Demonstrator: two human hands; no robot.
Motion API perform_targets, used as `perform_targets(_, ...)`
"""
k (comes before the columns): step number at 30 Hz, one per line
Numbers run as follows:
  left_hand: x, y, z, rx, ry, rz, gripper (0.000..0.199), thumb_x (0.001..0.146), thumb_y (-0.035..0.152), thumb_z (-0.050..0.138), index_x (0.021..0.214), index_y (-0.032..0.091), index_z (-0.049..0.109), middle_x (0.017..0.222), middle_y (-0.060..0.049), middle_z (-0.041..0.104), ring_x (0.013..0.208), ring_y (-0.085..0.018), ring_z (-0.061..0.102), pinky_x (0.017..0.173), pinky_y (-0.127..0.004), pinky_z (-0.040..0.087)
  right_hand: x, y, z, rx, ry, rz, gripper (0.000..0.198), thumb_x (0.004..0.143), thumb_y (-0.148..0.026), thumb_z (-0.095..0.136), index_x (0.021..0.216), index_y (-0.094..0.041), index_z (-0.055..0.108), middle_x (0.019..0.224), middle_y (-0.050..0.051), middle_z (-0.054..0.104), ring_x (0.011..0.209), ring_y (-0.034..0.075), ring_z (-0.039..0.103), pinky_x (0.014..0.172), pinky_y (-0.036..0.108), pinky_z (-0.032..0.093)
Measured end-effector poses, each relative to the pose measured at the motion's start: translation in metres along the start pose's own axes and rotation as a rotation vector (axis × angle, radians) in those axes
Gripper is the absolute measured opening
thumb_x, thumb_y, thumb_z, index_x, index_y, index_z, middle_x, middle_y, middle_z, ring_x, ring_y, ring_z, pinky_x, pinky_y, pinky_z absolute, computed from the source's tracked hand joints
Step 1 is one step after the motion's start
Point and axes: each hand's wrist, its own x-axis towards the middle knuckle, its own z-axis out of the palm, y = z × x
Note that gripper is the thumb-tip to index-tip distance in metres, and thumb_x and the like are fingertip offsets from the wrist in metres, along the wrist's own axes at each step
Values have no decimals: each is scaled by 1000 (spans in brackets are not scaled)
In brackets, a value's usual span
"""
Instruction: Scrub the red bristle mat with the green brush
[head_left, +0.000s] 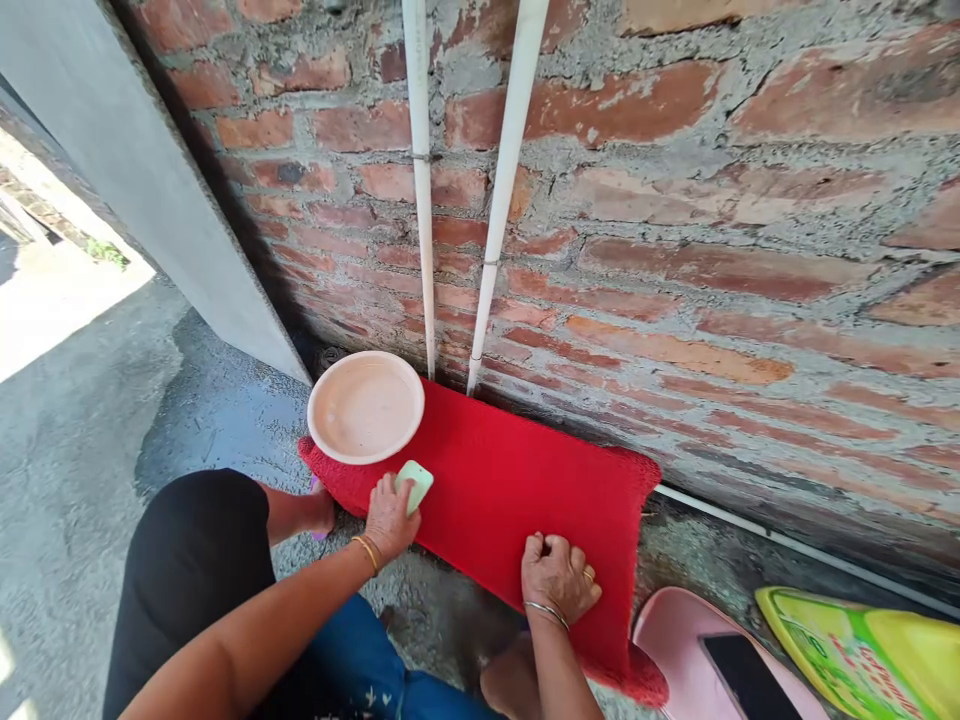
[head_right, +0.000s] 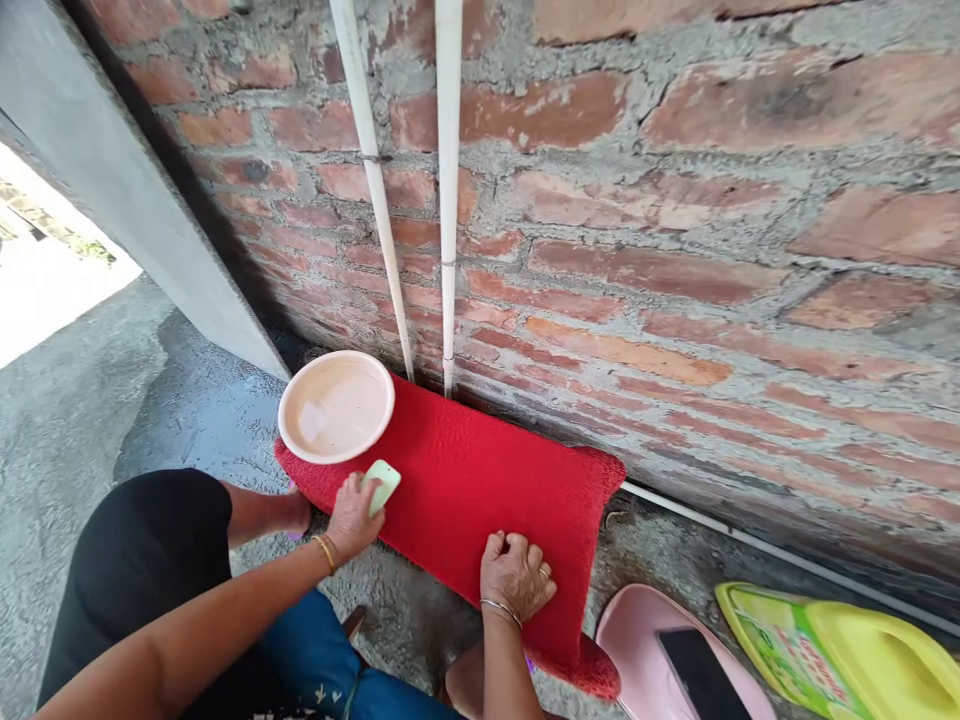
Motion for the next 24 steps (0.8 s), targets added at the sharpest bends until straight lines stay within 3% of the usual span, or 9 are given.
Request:
perform_targets(2,-5,-32,-6,40,76,-66,43,75,25,56,118,21,53,114,-11,47,103,-26,47,87,-39,41,0,-1,-1,4,0,2,28,85,-37,48,76,-17,65,76,10,59,69,20,46,58,29,15)
perform_targets(5,-9,-54,-8,60,169,-126,40,77,27,55,115,18,54,104,-10,50,98,-25,49,83,-38,43,0,-1,-3,2,-1,5,28,85,-37,48,78,-17,65,77,10,59,69,21,47,58,29,15)
perform_targets(12,4,-43,7,187,184,100,43,80,28,54,121,20,53,116,-13,49,97,-25,49,87,-41,42,0,-3,-4,9,-8,18,27,84,-37,48,77,-17,65,79,10,59,69,20,47,58,28,15)
perform_targets(24,25,-52,20,274,149,119,48,81,25,53,128,23,51,115,-13,53,98,-25,51,82,-41,42,-1,-2,0,8,23,9,27,84,-37,48,76,-17,65,76,10,59,68,20,46,58,29,15)
